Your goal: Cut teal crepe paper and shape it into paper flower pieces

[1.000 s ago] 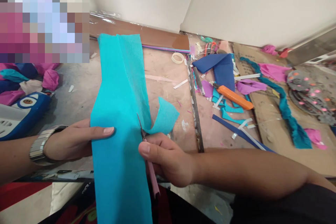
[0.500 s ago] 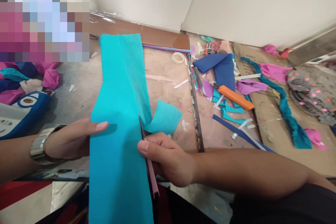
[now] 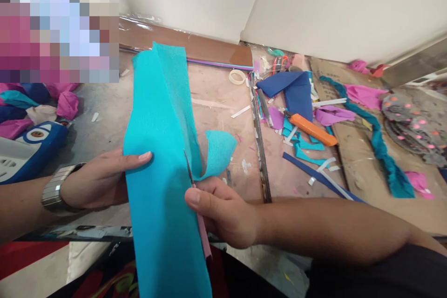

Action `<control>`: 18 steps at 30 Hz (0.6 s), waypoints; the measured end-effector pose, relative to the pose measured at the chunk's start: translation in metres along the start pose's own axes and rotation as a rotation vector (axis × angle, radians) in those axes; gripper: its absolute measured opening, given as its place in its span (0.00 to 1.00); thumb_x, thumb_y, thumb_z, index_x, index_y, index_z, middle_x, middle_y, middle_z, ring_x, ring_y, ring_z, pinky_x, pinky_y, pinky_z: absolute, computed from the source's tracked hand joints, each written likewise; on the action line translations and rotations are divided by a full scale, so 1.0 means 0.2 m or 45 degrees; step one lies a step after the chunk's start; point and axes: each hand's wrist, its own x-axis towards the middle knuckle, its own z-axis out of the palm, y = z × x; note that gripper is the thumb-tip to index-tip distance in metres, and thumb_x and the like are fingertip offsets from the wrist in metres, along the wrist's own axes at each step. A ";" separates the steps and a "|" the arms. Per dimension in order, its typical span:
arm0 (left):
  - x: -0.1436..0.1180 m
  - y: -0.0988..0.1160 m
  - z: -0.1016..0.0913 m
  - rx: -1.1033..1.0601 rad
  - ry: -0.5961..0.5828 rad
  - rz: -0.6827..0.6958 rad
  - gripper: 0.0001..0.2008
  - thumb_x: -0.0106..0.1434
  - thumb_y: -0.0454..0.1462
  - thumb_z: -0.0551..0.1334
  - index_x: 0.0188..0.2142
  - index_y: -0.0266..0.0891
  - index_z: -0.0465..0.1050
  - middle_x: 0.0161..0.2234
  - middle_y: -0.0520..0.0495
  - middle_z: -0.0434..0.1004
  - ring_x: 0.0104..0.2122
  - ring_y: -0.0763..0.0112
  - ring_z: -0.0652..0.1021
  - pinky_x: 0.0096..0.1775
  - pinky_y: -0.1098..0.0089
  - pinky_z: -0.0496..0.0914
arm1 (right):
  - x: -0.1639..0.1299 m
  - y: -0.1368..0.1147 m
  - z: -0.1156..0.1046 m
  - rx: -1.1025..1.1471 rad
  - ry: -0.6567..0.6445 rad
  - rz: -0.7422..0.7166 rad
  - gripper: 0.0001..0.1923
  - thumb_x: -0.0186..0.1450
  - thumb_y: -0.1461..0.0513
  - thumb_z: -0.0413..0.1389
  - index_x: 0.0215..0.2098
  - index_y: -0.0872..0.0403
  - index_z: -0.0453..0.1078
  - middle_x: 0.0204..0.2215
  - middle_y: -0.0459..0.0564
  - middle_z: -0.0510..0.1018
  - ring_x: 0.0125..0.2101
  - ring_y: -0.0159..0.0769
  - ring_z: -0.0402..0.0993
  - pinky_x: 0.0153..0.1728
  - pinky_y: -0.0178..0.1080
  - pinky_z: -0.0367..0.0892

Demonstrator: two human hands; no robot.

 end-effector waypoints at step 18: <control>0.00 -0.02 -0.01 0.052 -0.101 -0.019 0.21 0.72 0.39 0.60 0.63 0.36 0.69 0.52 0.34 0.81 0.48 0.54 0.83 0.54 0.53 0.76 | -0.02 0.00 -0.02 -0.017 0.036 0.022 0.33 0.71 0.44 0.52 0.17 0.57 0.68 0.12 0.45 0.70 0.14 0.26 0.61 0.20 0.32 0.62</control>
